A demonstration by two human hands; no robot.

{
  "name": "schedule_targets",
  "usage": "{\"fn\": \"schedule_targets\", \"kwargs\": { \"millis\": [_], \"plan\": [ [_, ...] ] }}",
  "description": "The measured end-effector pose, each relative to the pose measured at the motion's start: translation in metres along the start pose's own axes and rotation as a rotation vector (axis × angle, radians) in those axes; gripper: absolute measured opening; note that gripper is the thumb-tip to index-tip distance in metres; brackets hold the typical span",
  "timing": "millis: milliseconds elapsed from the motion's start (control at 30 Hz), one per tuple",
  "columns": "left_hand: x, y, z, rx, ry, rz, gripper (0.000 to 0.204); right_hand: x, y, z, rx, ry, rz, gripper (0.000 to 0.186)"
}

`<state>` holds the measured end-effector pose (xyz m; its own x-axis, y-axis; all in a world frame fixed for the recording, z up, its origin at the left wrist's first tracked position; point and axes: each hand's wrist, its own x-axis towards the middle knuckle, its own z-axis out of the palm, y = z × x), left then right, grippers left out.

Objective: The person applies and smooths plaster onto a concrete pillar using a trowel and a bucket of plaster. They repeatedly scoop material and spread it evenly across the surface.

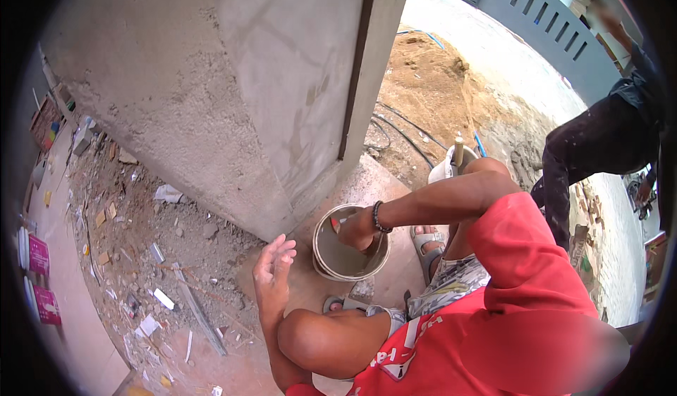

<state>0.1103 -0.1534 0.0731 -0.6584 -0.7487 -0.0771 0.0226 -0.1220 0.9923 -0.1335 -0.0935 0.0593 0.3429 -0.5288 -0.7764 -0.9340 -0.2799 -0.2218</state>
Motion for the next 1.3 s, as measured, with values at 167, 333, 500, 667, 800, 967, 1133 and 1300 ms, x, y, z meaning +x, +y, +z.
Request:
{"fn": "schedule_targets", "kwargs": {
  "millis": [167, 333, 500, 667, 800, 967, 1133, 1300],
  "plan": [
    [0.006, -0.013, 0.007, 0.048, -0.048, -0.021, 0.044, 0.048, 0.007, 0.071, -0.057, 0.085, 0.010, 0.030],
    [0.004, -0.027, -0.010, 0.121, -0.076, -0.075, 0.041, -0.009, 0.054, 0.014, 0.756, 0.071, -0.108, 0.037],
    [0.006, -0.028, -0.007, 0.241, -0.226, -0.179, 0.035, -0.075, 0.093, 0.009, 1.543, 0.103, -0.357, 0.033],
    [0.009, -0.020, 0.010, 0.157, -0.379, 0.048, 0.039, -0.034, 0.082, 0.029, 1.955, 0.025, -0.780, 0.041],
    [0.016, -0.035, 0.009, 0.185, -0.213, 0.587, 0.046, 0.001, 0.033, 0.009, 2.075, -0.154, -0.879, 0.040],
    [-0.022, -0.035, -0.009, 0.175, -0.042, 0.491, 0.050, 0.026, -0.022, -0.027, 2.125, -0.235, -0.886, 0.039],
    [-0.037, 0.028, -0.016, -0.120, 0.272, 0.633, 0.065, 0.029, -0.061, -0.052, 1.977, -0.185, -0.846, 0.038],
    [-0.004, 0.166, -0.043, 0.194, 0.541, 0.980, 0.060, 0.013, -0.053, -0.040, 1.758, 0.042, -0.573, 0.031]
  ]
}}
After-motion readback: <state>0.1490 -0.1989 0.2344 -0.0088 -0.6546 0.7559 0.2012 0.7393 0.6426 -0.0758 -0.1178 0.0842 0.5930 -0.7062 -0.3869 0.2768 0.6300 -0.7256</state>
